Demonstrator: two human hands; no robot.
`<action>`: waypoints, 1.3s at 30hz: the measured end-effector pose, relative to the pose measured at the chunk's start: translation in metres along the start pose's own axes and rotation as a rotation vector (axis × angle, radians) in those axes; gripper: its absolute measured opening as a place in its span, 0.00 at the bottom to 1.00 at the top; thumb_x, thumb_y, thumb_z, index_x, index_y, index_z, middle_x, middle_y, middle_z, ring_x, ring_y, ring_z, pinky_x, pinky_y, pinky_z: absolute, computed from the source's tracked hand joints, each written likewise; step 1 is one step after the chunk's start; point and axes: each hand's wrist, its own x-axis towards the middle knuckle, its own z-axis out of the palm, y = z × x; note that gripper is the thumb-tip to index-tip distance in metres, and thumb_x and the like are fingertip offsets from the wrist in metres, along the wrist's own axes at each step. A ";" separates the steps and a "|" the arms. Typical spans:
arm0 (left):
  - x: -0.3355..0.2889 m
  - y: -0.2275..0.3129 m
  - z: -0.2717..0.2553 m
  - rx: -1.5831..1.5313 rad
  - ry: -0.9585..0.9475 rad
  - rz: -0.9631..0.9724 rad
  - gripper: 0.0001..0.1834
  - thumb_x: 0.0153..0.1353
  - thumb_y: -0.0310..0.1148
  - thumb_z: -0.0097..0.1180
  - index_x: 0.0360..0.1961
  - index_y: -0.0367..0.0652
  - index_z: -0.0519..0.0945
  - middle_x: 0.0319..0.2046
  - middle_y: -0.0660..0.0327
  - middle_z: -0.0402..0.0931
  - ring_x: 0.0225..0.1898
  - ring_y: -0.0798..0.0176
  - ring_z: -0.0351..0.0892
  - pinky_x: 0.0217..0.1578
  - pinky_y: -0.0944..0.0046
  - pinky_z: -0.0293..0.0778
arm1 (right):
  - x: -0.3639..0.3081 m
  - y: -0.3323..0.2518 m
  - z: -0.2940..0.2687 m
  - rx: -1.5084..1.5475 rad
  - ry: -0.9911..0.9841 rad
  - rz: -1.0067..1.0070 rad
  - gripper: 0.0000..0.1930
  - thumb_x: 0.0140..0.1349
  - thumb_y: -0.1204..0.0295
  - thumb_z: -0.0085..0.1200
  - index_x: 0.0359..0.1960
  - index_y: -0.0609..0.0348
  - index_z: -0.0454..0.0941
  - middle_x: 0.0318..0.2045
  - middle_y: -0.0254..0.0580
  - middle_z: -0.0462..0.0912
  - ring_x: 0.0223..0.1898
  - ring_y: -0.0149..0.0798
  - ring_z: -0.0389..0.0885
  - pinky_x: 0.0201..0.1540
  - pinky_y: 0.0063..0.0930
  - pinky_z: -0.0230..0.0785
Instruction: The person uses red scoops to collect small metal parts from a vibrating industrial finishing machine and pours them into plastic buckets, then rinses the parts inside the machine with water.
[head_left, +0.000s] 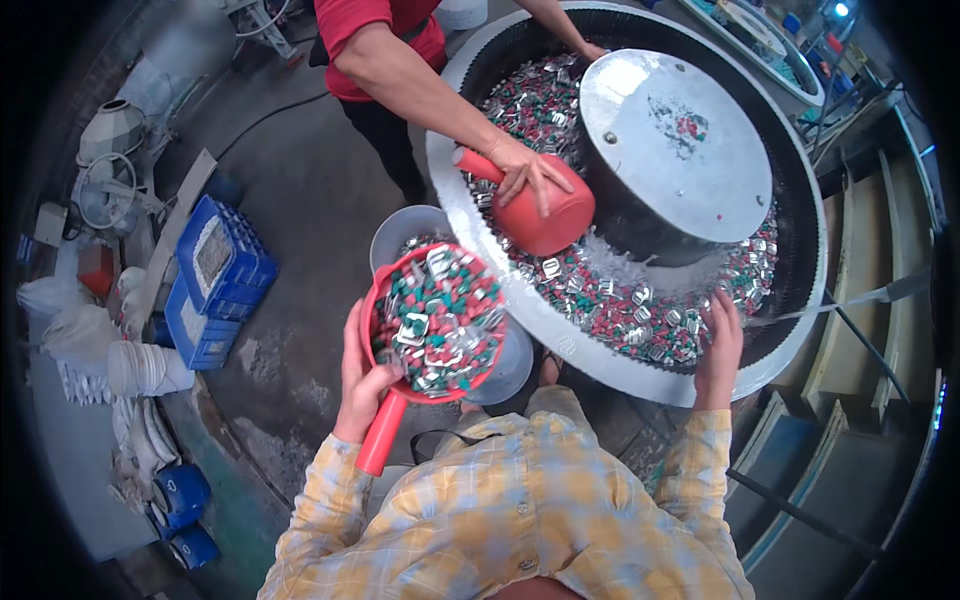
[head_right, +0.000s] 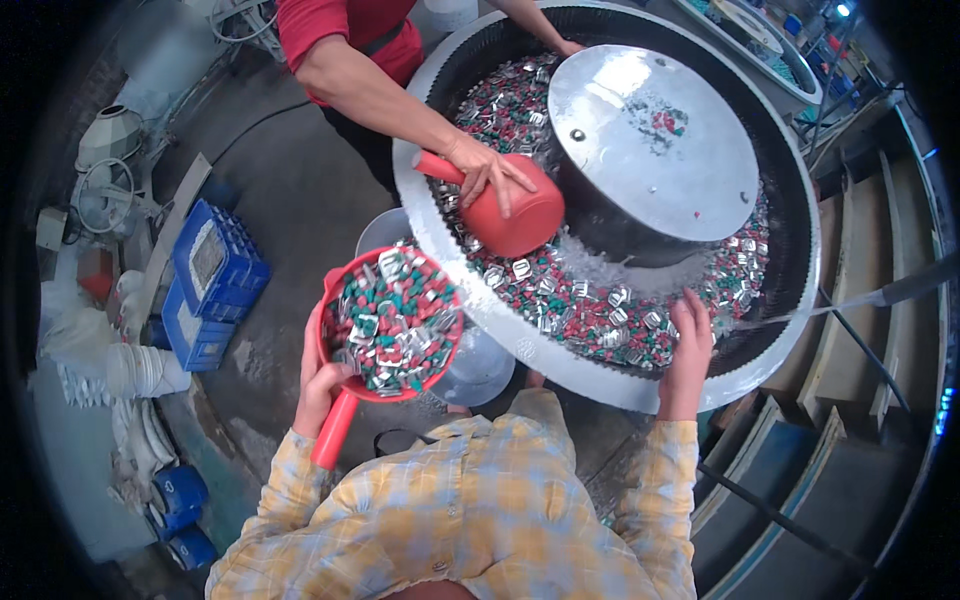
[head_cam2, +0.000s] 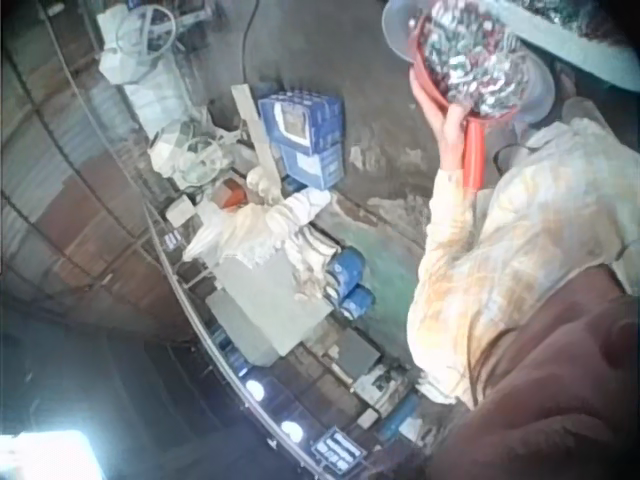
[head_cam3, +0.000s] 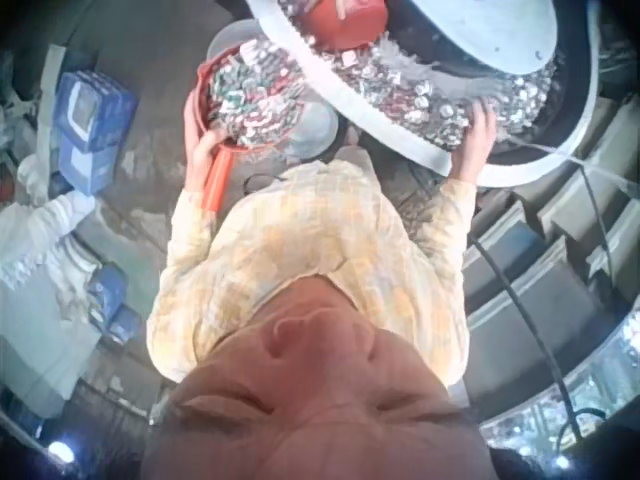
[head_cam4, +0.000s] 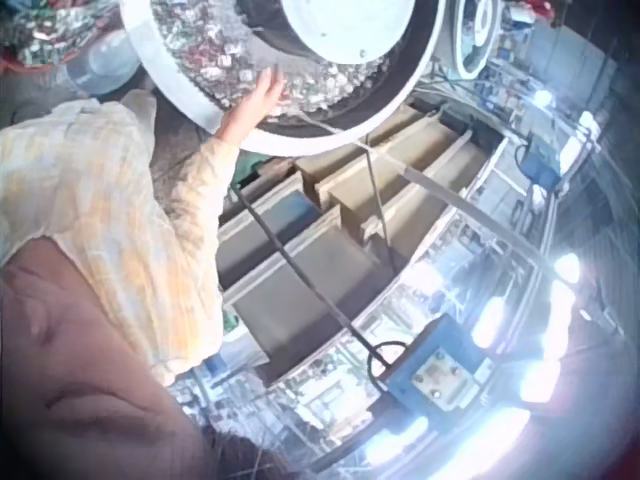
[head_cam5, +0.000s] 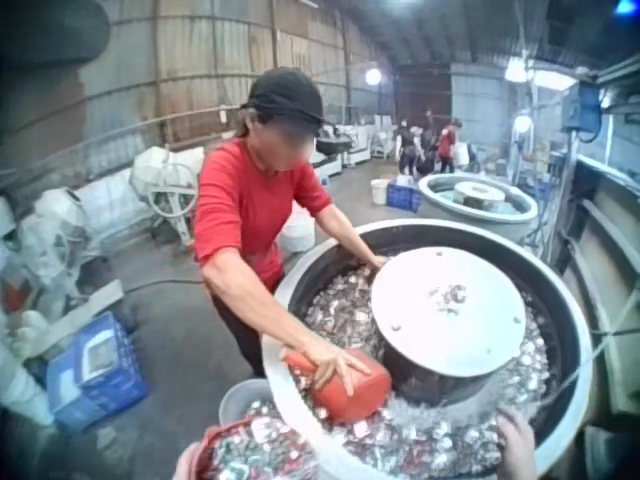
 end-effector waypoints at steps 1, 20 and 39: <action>-0.004 -0.008 -0.005 -0.009 -0.007 0.005 0.47 0.33 0.26 0.50 0.61 0.37 0.48 0.55 0.52 0.56 0.56 0.58 0.59 0.56 0.63 0.56 | 0.001 -0.001 0.006 -0.006 0.020 0.005 0.22 0.57 0.60 0.45 0.53 0.53 0.67 0.49 0.34 0.69 0.49 0.33 0.66 0.50 0.32 0.52; -0.014 -0.165 -0.011 1.462 0.073 0.119 0.50 0.27 0.35 0.64 0.59 0.53 0.57 0.49 0.43 0.56 0.53 0.41 0.56 0.52 0.48 0.56 | 0.042 0.004 0.004 -0.197 0.005 -0.061 0.19 0.56 0.69 0.51 0.47 0.67 0.70 0.45 0.44 0.73 0.48 0.34 0.69 0.52 0.25 0.57; 0.074 0.078 0.088 0.386 0.045 0.185 0.48 0.36 0.35 0.59 0.60 0.37 0.51 0.56 0.53 0.56 0.57 0.56 0.58 0.57 0.60 0.54 | 0.177 0.100 -0.081 -0.759 -0.015 0.221 0.39 0.43 0.52 0.56 0.54 0.67 0.62 0.50 0.55 0.69 0.50 0.45 0.69 0.46 0.31 0.63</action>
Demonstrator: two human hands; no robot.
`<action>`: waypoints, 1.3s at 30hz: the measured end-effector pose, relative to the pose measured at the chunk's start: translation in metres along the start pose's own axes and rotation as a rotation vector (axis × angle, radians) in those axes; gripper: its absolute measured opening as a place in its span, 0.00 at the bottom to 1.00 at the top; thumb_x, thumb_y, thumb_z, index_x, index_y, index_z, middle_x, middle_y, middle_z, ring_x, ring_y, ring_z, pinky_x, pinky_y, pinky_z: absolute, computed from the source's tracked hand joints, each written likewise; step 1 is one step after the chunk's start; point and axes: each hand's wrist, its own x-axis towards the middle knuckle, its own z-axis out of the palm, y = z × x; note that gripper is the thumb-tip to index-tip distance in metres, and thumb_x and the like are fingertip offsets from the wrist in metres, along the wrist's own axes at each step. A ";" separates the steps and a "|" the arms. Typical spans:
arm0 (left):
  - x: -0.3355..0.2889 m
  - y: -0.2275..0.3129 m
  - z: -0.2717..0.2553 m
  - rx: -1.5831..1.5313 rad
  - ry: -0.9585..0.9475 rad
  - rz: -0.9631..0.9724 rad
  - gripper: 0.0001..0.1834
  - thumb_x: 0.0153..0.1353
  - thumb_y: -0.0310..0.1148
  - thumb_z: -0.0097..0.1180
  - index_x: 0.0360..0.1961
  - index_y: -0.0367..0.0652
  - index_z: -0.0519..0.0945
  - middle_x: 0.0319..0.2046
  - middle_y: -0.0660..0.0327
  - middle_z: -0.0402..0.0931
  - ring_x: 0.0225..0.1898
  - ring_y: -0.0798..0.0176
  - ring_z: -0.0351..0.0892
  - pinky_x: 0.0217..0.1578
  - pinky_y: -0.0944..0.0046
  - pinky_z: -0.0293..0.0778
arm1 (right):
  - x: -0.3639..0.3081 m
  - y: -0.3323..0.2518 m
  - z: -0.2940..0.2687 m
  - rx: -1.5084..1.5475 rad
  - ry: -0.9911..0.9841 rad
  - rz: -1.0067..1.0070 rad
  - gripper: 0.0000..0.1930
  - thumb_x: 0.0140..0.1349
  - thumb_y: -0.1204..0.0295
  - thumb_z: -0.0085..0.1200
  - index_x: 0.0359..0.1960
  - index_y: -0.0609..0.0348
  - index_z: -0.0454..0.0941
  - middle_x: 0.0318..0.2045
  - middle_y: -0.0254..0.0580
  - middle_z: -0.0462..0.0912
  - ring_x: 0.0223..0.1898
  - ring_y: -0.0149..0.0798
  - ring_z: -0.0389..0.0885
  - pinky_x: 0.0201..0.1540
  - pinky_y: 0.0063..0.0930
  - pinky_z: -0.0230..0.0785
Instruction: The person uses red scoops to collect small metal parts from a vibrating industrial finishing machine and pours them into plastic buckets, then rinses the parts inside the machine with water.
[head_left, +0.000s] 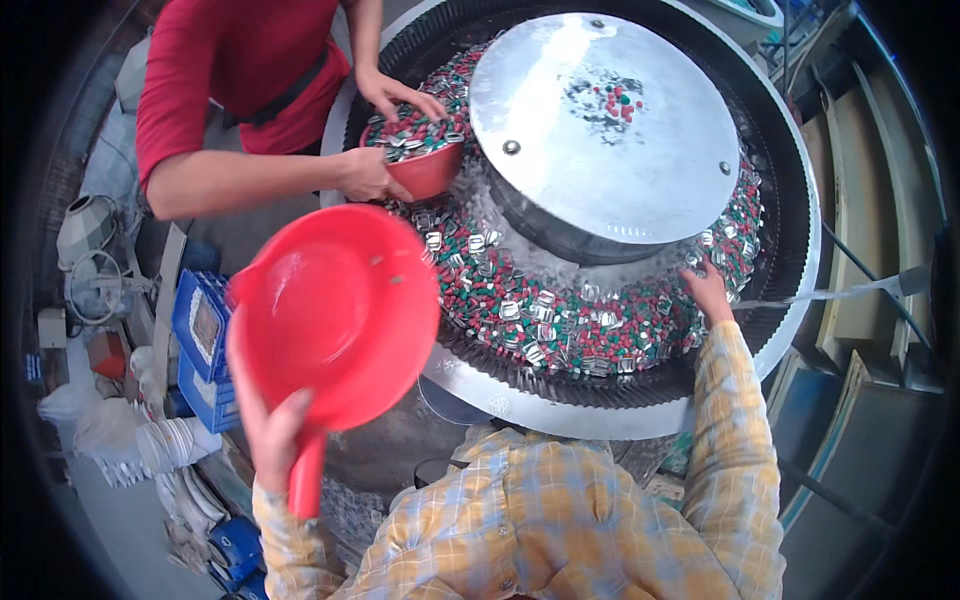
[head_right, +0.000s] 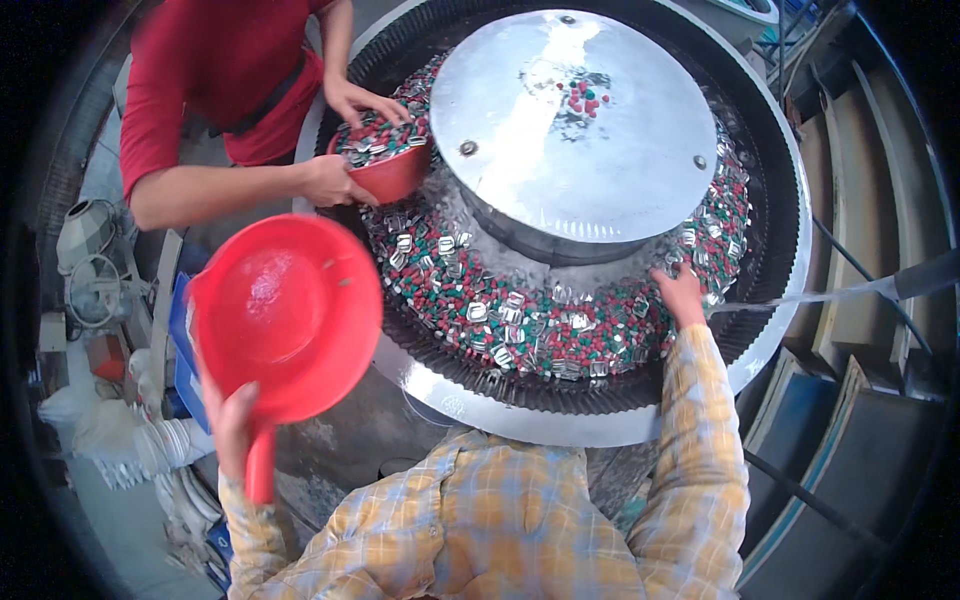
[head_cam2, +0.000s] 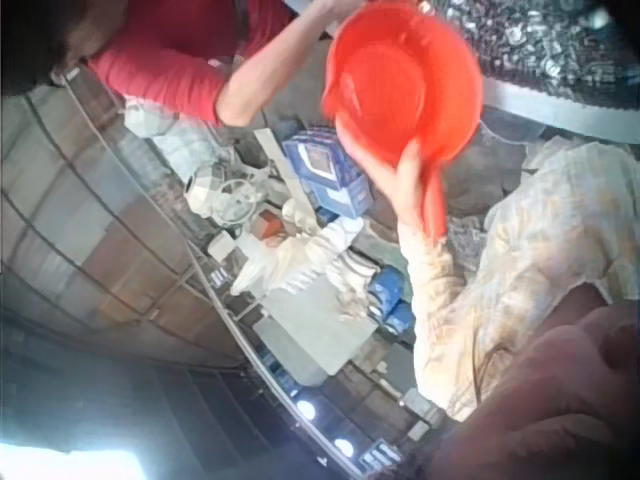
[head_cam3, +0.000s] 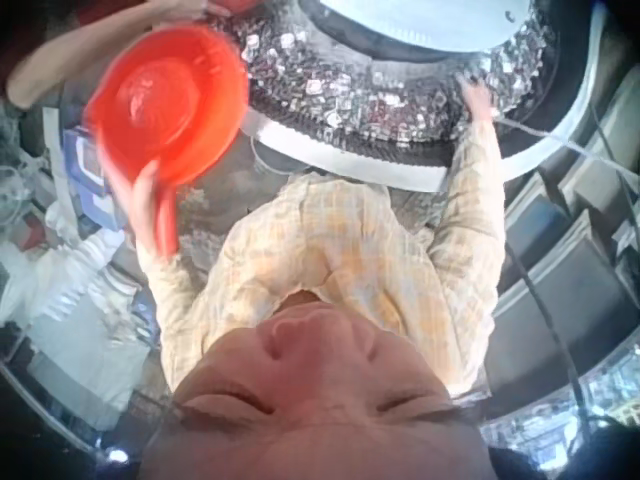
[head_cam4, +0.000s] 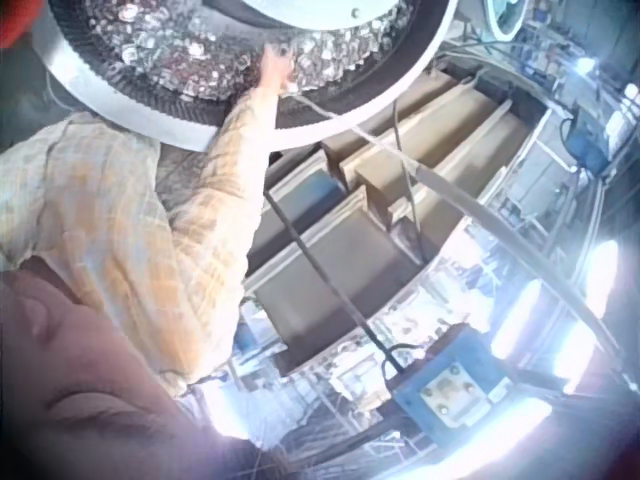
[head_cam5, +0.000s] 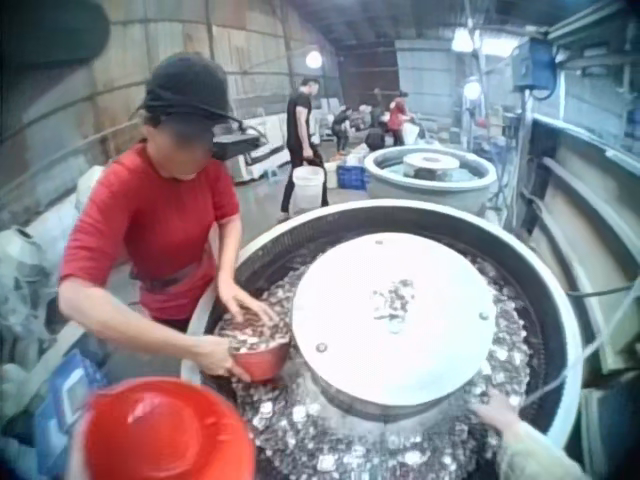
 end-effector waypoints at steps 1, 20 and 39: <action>0.017 -0.004 0.021 0.169 -0.122 0.059 0.47 0.36 0.34 0.59 0.60 0.36 0.51 0.56 0.51 0.56 0.57 0.55 0.58 0.57 0.60 0.55 | 0.006 0.000 0.002 -0.156 -0.020 0.072 0.42 0.42 0.50 0.56 0.55 0.67 0.60 0.49 0.57 0.69 0.51 0.48 0.69 0.49 0.33 0.61; 0.075 -0.153 0.192 1.170 -0.761 -0.096 0.56 0.29 0.43 0.62 0.61 0.47 0.44 0.44 0.39 0.58 0.43 0.36 0.67 0.43 0.49 0.68 | -0.027 0.045 0.119 0.482 -0.259 0.630 0.53 0.35 0.48 0.60 0.61 0.60 0.47 0.57 0.55 0.58 0.58 0.50 0.59 0.57 0.39 0.54; 0.077 -0.158 0.157 0.324 -0.715 -0.469 0.45 0.37 0.31 0.55 0.59 0.34 0.49 0.46 0.50 0.64 0.45 0.58 0.67 0.46 0.64 0.65 | -0.124 -0.151 0.196 1.135 -0.680 0.506 0.28 0.57 0.50 0.42 0.55 0.50 0.56 0.44 0.42 0.69 0.44 0.38 0.71 0.42 0.38 0.67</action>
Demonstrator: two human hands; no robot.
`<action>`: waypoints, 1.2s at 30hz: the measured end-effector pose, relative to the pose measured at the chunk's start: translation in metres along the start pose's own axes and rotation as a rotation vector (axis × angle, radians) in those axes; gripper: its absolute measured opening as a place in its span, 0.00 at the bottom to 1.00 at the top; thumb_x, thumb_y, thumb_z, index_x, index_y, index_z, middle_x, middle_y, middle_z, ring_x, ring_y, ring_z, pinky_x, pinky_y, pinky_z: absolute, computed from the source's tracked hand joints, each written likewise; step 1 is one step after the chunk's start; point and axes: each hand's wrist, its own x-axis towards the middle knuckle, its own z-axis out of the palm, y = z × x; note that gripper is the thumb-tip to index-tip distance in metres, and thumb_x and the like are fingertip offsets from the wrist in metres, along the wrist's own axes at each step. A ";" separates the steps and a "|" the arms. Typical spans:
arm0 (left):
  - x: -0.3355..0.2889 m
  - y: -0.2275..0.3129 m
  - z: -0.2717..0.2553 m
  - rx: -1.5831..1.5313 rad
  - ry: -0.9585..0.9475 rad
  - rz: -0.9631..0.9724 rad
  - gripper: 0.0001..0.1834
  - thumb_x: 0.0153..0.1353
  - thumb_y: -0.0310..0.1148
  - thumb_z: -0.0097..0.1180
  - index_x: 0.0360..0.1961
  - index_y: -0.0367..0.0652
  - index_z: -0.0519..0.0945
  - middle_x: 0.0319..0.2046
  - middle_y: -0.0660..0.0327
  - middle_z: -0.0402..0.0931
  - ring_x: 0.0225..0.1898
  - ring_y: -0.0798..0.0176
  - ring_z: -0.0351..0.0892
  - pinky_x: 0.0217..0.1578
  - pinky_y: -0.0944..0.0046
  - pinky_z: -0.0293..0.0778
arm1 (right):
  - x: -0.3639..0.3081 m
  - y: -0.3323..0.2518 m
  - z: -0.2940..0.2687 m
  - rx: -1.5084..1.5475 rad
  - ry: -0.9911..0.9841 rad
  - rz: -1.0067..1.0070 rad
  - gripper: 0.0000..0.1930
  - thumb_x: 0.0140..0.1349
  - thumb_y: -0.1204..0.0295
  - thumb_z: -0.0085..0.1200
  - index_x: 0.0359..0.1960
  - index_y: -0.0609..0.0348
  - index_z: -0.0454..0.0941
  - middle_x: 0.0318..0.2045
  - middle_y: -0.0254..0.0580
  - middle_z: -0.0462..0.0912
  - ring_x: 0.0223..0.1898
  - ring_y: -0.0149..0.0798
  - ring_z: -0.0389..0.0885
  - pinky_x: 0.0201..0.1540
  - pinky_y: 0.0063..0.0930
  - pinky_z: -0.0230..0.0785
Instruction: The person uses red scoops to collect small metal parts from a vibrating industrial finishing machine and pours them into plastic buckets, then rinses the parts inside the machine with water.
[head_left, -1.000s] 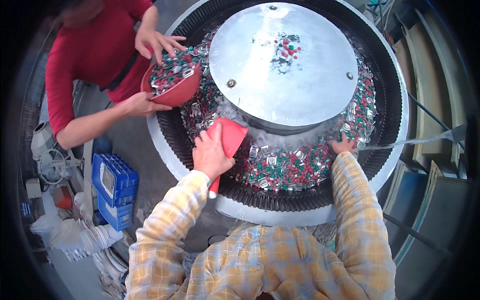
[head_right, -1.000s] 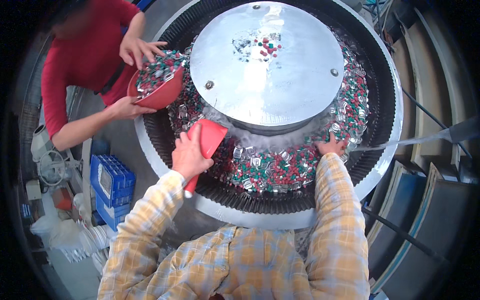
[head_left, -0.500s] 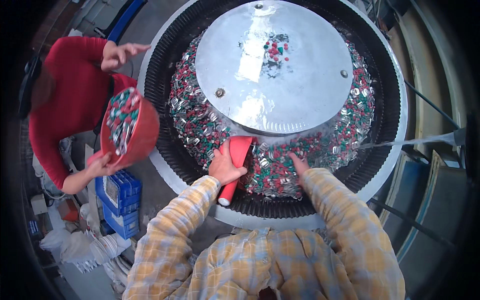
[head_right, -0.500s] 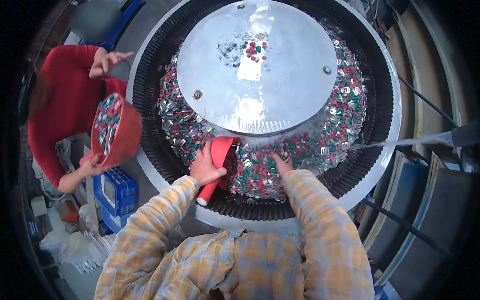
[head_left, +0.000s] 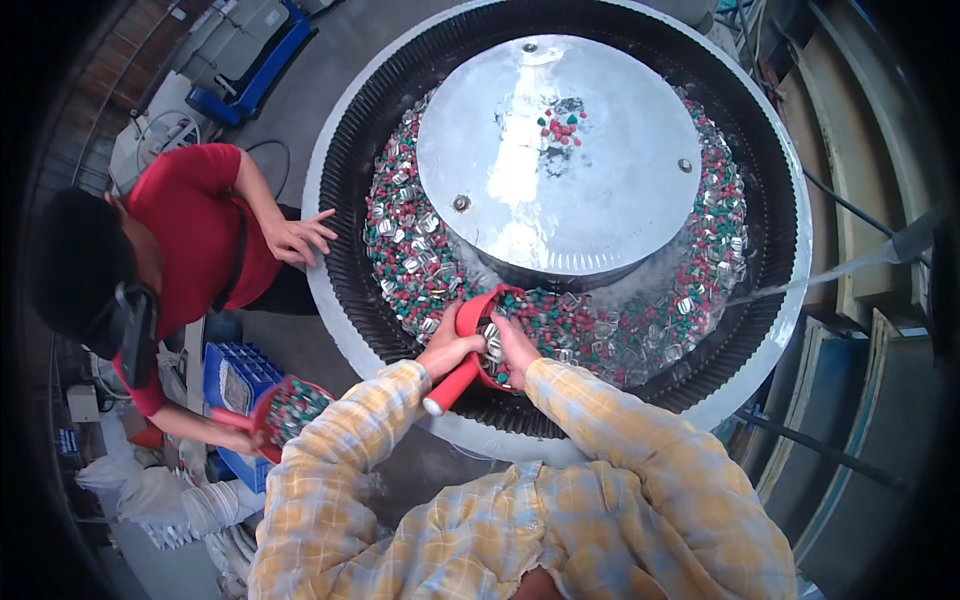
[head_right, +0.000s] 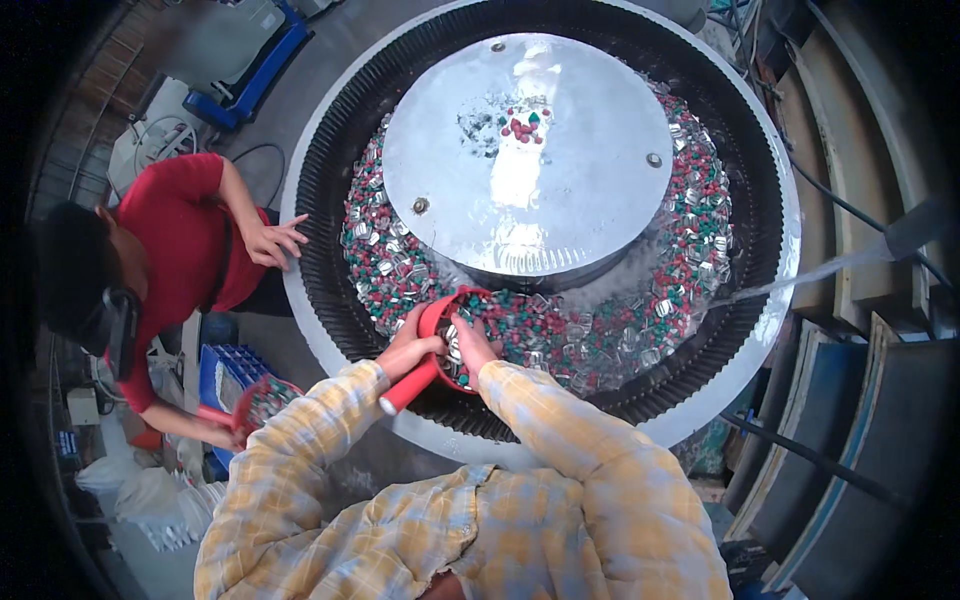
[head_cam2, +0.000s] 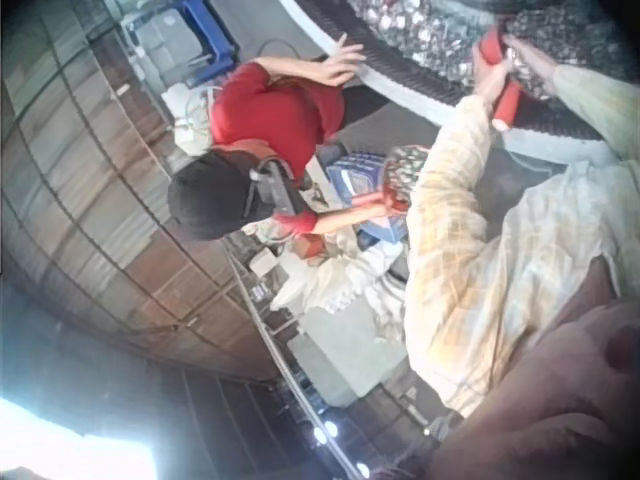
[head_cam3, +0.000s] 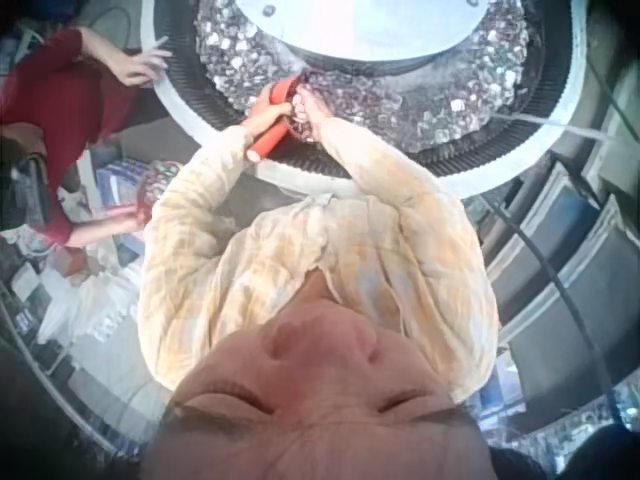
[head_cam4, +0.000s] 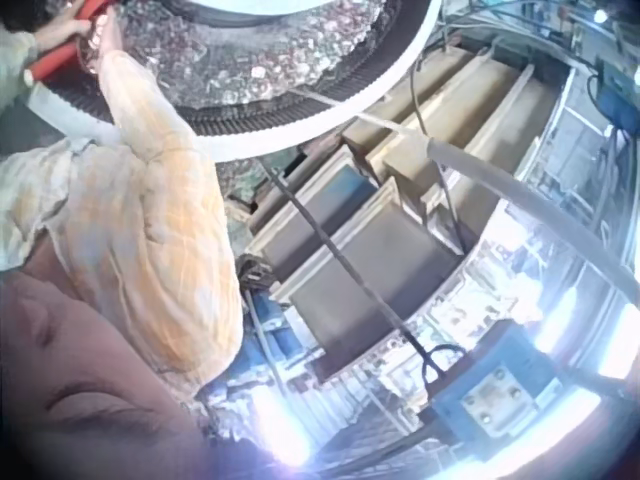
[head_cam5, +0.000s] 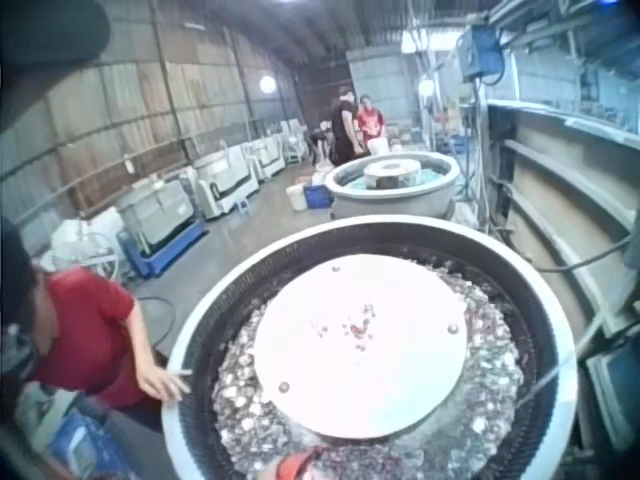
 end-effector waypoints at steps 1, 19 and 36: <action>-0.006 0.004 -0.005 -0.112 -0.044 0.006 0.44 0.37 0.30 0.55 0.59 0.34 0.50 0.46 0.51 0.64 0.45 0.58 0.68 0.46 0.65 0.66 | -0.019 -0.011 0.008 0.022 -0.072 -0.021 0.26 0.57 0.50 0.41 0.54 0.49 0.58 0.42 0.41 0.71 0.44 0.36 0.71 0.41 0.36 0.67; -0.133 0.003 -0.028 -1.015 0.002 0.216 0.25 0.47 0.31 0.44 0.50 0.34 0.64 0.39 0.54 0.73 0.37 0.58 0.75 0.42 0.60 0.72 | -0.230 -0.106 -0.058 -0.142 0.057 -0.646 0.25 0.55 0.58 0.47 0.55 0.47 0.62 0.52 0.35 0.61 0.47 0.36 0.63 0.41 0.30 0.61; -0.310 -0.119 -0.011 -1.090 0.294 0.154 0.40 0.41 0.31 0.47 0.59 0.36 0.52 0.53 0.53 0.62 0.53 0.57 0.64 0.54 0.61 0.60 | -0.205 -0.053 -0.095 -0.188 0.267 -0.612 0.24 0.56 0.59 0.48 0.55 0.48 0.63 0.54 0.40 0.61 0.48 0.38 0.66 0.44 0.33 0.60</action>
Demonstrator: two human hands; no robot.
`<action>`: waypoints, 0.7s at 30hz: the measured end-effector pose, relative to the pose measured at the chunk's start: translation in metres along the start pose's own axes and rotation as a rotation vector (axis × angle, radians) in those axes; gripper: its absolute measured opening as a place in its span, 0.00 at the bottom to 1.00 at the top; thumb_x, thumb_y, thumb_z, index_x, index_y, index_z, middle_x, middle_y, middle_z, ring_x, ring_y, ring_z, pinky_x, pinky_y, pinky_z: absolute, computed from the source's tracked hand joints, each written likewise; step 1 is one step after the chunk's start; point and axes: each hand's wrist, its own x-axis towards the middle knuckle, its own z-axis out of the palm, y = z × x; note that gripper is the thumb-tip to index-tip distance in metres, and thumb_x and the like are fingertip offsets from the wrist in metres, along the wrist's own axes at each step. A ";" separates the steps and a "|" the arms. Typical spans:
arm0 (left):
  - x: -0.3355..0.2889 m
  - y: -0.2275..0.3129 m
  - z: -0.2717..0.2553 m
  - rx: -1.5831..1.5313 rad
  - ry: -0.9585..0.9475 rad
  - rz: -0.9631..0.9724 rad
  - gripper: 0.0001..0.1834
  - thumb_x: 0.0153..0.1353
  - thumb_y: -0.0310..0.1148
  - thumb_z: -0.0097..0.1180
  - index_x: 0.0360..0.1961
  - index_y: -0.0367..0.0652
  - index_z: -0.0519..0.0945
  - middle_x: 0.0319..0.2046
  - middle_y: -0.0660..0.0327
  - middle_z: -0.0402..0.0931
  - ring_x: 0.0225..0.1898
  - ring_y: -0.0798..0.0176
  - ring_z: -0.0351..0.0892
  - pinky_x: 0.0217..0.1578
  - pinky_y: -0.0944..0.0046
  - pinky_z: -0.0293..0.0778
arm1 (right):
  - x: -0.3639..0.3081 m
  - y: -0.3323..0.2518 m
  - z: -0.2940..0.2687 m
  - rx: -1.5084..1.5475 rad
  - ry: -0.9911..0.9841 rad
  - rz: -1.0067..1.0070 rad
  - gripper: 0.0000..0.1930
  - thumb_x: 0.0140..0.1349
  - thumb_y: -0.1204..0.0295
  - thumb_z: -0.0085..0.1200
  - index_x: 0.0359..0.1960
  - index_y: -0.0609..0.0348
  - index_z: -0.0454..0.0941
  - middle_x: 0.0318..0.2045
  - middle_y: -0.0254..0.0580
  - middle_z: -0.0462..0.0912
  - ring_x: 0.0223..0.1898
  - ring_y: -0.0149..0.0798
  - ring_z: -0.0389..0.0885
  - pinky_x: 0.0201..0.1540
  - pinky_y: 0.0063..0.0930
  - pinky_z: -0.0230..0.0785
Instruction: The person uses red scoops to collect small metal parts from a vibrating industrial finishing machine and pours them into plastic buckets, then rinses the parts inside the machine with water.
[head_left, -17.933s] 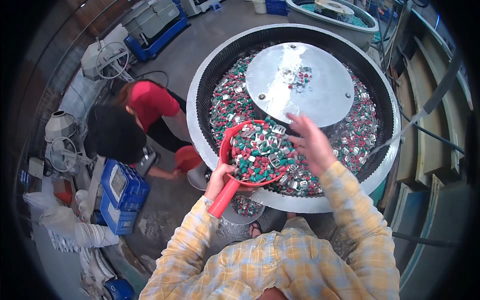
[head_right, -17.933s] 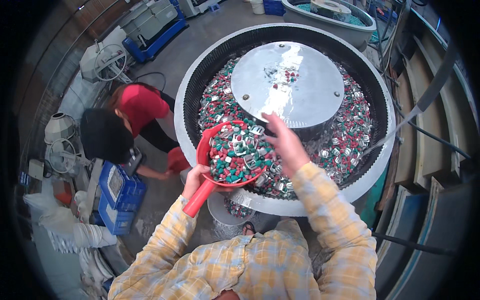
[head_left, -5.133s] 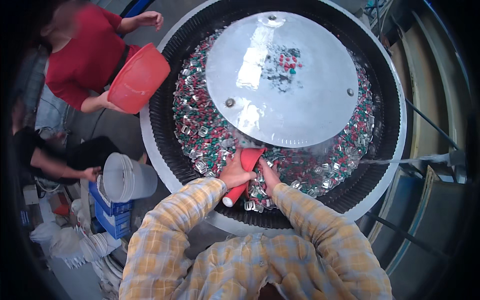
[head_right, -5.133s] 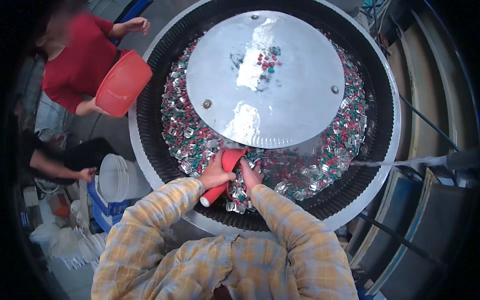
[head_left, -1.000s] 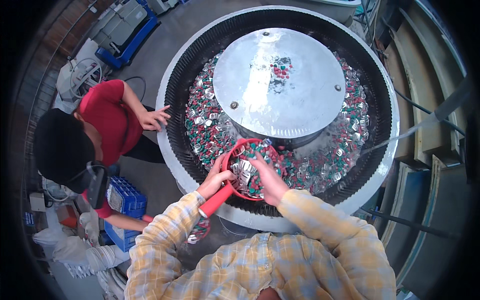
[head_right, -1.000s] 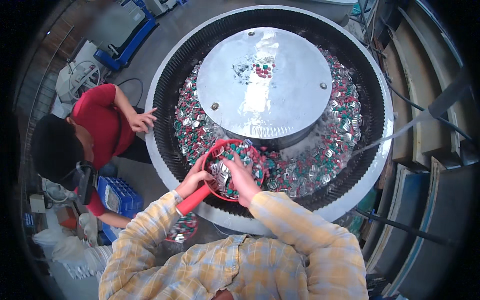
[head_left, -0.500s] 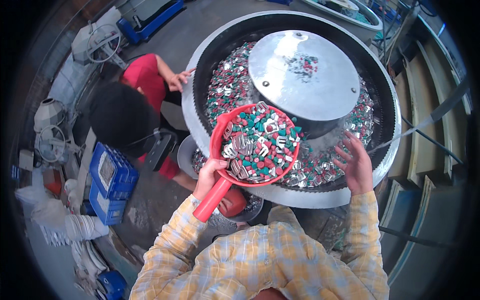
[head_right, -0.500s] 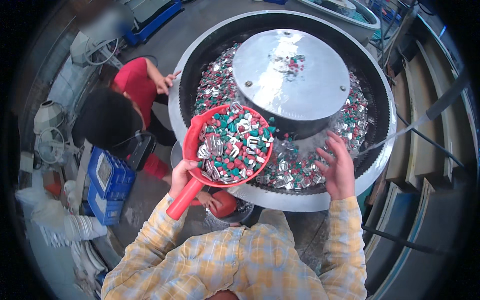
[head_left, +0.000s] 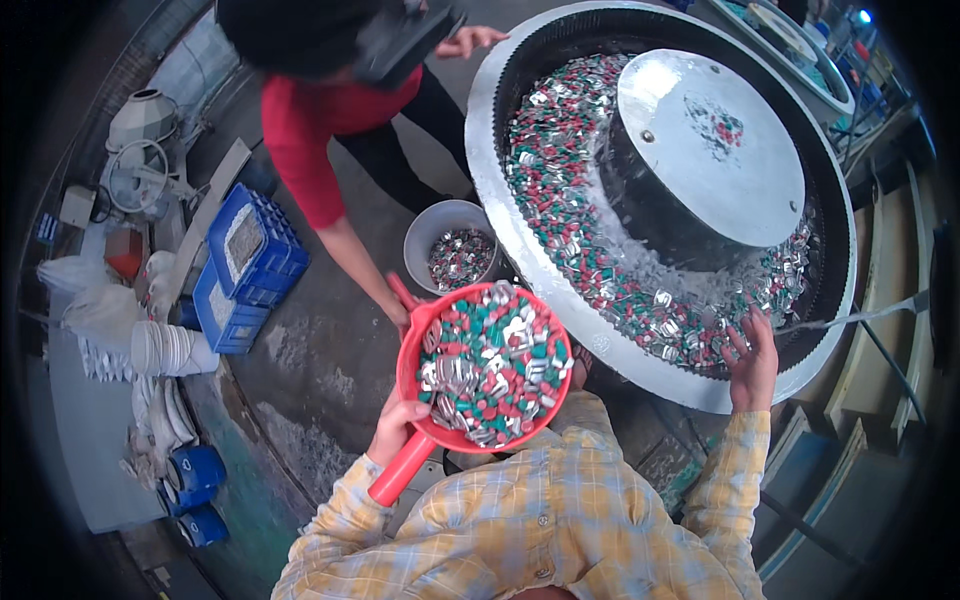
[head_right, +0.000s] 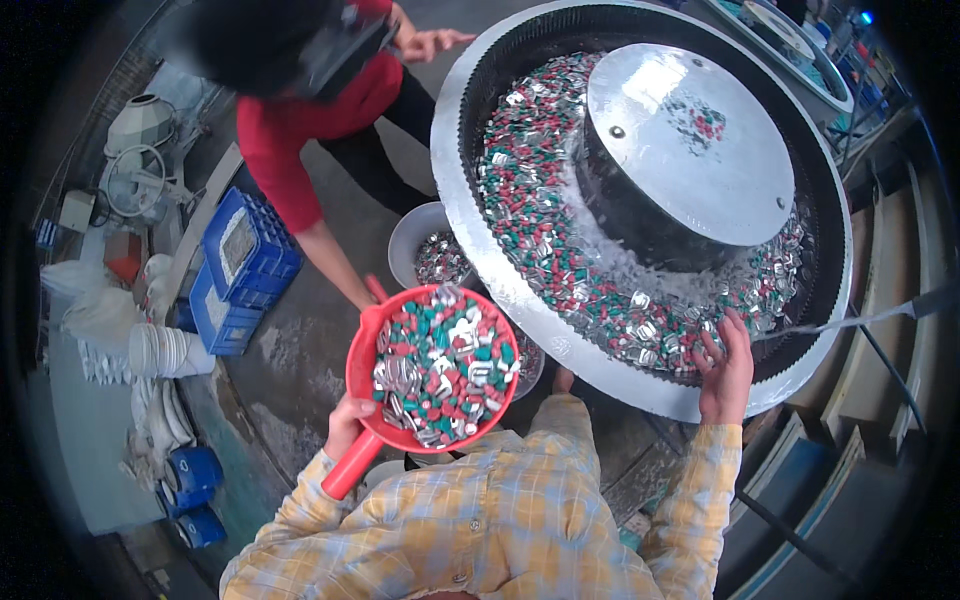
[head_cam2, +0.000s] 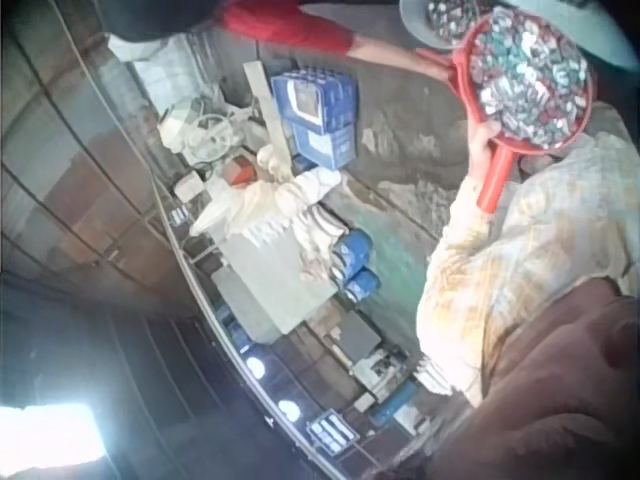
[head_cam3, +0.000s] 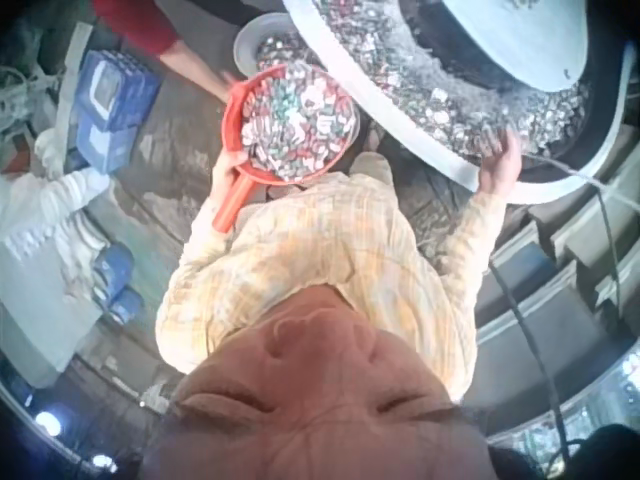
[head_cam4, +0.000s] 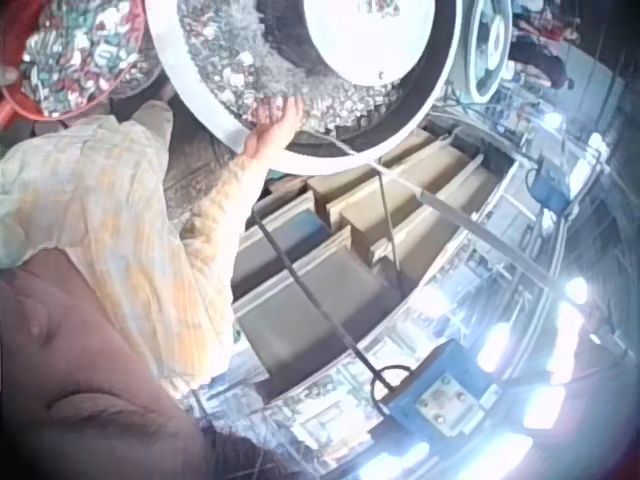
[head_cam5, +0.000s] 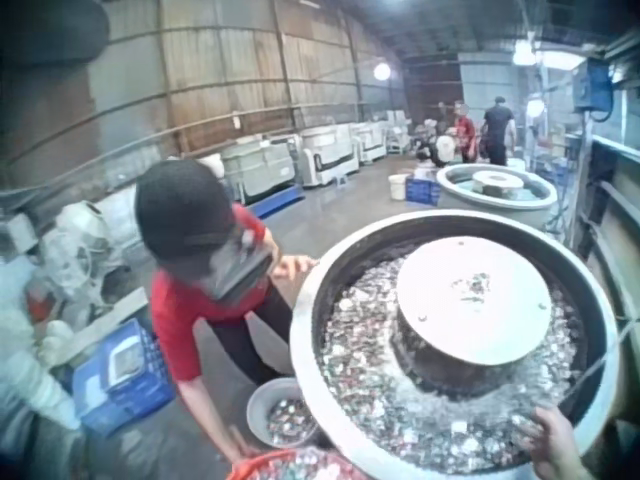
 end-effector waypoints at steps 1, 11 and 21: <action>-0.007 -0.005 -0.004 -0.012 0.031 -0.018 0.42 0.39 0.31 0.47 0.60 0.36 0.51 0.55 0.53 0.60 0.55 0.57 0.62 0.55 0.62 0.59 | -0.001 0.001 0.002 -0.011 0.010 -0.001 0.24 0.56 0.59 0.48 0.55 0.48 0.64 0.54 0.40 0.61 0.48 0.39 0.66 0.45 0.34 0.59; 0.043 -0.104 -0.062 0.826 0.465 0.297 0.46 0.34 0.29 0.57 0.59 0.40 0.52 0.50 0.48 0.59 0.52 0.52 0.62 0.53 0.59 0.60 | 0.009 0.011 0.007 -0.134 0.003 -0.076 0.25 0.55 0.59 0.49 0.56 0.47 0.62 0.55 0.41 0.60 0.50 0.40 0.63 0.49 0.36 0.55; 0.097 -0.143 -0.065 1.796 0.412 0.358 0.51 0.28 0.39 0.66 0.58 0.53 0.56 0.46 0.42 0.58 0.47 0.39 0.60 0.48 0.46 0.60 | 0.025 0.013 -0.022 -0.332 0.180 -0.116 0.25 0.54 0.60 0.48 0.54 0.48 0.63 0.48 0.33 0.68 0.48 0.34 0.66 0.42 0.31 0.56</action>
